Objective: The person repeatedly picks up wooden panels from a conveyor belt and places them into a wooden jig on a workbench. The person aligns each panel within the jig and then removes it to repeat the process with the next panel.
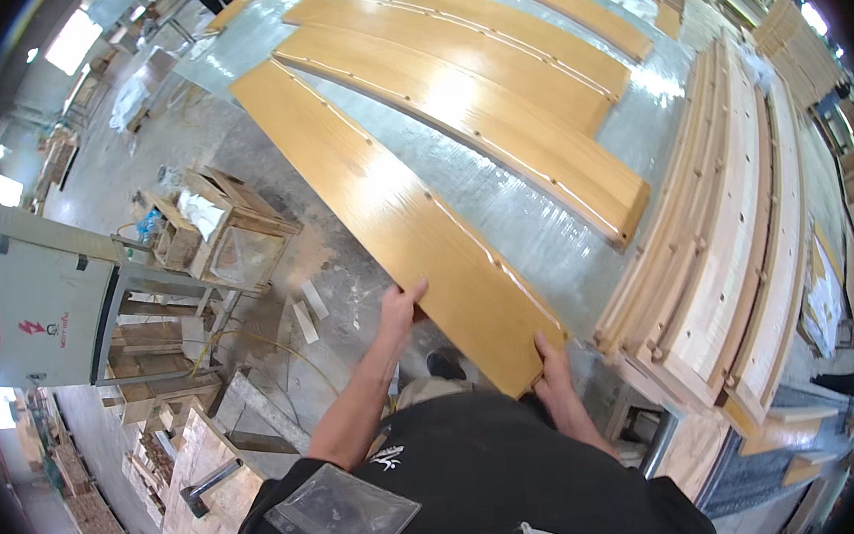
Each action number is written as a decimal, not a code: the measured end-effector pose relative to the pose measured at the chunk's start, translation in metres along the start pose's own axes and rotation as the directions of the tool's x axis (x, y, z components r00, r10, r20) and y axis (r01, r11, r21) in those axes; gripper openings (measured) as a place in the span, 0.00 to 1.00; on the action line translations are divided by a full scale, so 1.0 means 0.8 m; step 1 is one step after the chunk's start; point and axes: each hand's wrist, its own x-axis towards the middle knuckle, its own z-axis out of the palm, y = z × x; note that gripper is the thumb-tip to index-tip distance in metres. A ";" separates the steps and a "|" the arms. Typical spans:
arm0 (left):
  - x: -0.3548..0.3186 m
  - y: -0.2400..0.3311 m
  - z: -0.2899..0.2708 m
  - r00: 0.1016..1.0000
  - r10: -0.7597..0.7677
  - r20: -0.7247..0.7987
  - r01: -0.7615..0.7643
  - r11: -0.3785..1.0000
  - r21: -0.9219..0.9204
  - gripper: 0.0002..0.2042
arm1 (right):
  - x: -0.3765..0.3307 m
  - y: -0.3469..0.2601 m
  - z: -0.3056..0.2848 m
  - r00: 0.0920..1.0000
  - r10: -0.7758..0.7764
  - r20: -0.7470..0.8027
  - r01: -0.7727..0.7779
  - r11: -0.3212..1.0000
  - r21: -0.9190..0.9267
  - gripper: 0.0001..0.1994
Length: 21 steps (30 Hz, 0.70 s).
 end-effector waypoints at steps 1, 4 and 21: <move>-0.011 0.005 -0.009 1.000 -0.024 0.002 0.024 0.999 -0.030 0.25 | -0.025 0.002 0.003 0.998 -0.002 -0.060 -0.001 0.998 -0.061 0.20; 0.074 0.057 -0.051 0.994 0.101 0.030 -0.076 0.885 -0.459 0.28 | -0.046 0.014 -0.009 0.985 -0.153 -0.080 0.138 0.976 -0.171 0.20; -0.221 0.153 -0.107 0.629 0.709 -0.318 -0.777 0.573 -0.260 0.19 | 0.045 0.013 -0.101 0.897 0.058 0.438 0.058 0.967 -0.246 0.32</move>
